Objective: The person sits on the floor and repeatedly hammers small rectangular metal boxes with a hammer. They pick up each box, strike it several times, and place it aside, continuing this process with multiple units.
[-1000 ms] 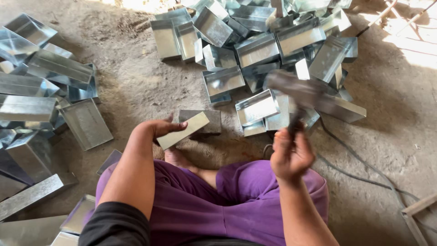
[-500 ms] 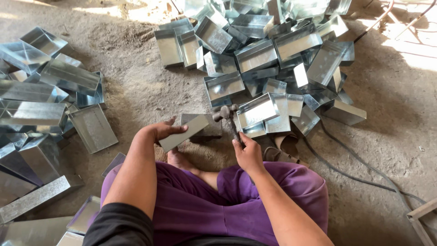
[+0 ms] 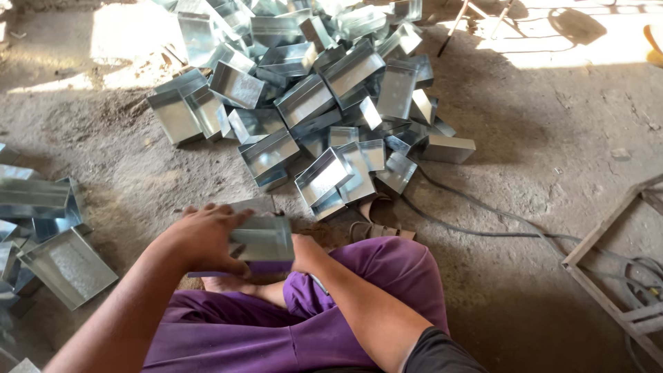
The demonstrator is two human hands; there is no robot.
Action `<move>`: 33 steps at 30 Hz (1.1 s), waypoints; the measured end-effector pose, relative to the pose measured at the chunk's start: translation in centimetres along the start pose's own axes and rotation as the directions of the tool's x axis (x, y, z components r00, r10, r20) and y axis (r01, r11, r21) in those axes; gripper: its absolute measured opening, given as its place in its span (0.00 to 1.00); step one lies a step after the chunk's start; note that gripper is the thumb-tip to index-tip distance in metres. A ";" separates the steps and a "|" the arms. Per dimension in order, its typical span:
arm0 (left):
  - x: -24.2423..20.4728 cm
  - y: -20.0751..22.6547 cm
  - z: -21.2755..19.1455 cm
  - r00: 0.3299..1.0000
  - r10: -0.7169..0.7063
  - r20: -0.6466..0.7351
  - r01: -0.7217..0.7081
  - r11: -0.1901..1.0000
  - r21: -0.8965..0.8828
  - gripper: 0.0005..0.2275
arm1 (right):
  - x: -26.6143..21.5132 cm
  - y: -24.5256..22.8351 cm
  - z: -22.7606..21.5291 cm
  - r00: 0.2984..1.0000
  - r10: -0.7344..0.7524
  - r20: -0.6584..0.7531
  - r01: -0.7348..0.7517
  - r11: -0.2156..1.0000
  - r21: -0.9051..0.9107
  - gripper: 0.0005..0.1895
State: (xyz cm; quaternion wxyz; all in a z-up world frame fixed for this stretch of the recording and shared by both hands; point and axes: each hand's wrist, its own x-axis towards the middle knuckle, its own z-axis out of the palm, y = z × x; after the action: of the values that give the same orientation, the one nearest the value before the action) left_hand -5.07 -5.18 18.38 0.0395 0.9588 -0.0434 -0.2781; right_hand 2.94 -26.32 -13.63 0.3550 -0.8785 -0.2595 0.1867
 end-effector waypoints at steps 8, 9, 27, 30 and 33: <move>2.9 11.2 -14.5 0.955 0.280 -0.100 -0.231 0.911 0.342 0.43 | -2.5 -5.2 -3.4 0.957 0.275 0.092 -0.277 0.961 0.007 0.27; 3.8 11.5 -15.6 0.884 0.310 -0.350 -0.102 0.858 0.504 0.38 | -2.8 -5.4 -3.6 0.976 0.213 0.045 -0.214 0.977 0.010 0.29; -7.9 -17.2 24.2 0.753 -0.655 -0.061 0.407 0.537 -0.738 0.33 | -0.2 -1.0 -2.5 0.984 0.169 0.061 -0.163 0.982 -0.095 0.42; -12.9 -20.0 29.5 0.611 -0.764 -0.206 0.430 0.538 -0.725 0.37 | 0.5 0.2 -3.2 0.986 0.163 0.045 -0.157 0.981 -0.114 0.43; -14.0 -19.4 33.2 0.563 -0.823 -0.079 0.668 0.510 -0.542 0.40 | 1.1 0.9 -4.4 0.977 0.195 0.082 -0.175 0.963 -0.207 0.40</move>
State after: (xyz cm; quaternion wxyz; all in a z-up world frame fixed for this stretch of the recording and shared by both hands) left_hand -33.47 13.86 -4.11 0.1424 0.8736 0.4532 -0.1057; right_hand 6.39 -28.54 -11.48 0.2327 -0.9194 -0.2112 0.2366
